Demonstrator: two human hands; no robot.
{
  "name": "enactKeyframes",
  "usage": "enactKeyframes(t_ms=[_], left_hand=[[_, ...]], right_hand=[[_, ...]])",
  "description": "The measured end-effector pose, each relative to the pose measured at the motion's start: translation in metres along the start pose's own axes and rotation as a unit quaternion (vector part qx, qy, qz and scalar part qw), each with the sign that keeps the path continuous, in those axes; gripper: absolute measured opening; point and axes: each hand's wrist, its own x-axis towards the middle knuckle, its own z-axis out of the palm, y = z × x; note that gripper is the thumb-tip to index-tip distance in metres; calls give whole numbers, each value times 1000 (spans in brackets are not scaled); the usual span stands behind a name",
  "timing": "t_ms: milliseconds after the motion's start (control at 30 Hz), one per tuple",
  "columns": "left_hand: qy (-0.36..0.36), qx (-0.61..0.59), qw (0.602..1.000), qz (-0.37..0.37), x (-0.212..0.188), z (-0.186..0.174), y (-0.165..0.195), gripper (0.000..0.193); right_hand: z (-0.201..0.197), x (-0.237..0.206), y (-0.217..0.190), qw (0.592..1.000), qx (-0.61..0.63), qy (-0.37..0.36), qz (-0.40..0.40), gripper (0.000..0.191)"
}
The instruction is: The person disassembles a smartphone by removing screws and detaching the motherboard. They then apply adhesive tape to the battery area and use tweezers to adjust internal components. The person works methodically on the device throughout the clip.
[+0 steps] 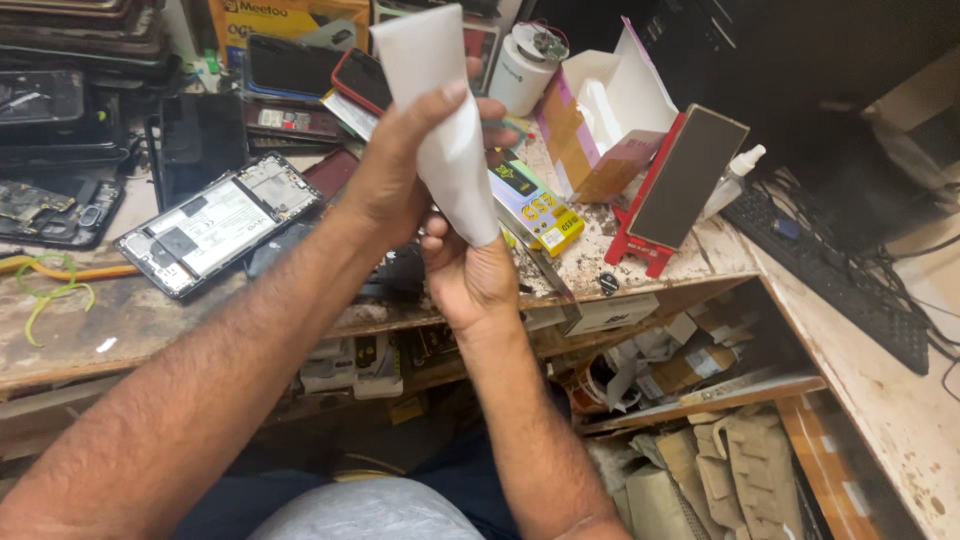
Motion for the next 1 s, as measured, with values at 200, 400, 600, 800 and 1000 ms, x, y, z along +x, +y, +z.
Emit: enactKeyframes(t_ms=[200,400,600,800,1000], left_hand=[[5,0,999,34,1,2,1,100],[27,3,998,54,4,8,2,108],[51,-19,993,105,4,5,4,99],[-11,146,979,143,1,2,1,83],[-33,125,986,104,2,5,-4,82]], right_hand=[[15,0,3,997,-49,35,-45,28],[26,0,5,989,-103,11,-110,28],[27,-2,4,987,-109,2,-119,31],[28,-2,4,998,-7,59,-37,32],[31,3,0,999,-16,4,-37,25]])
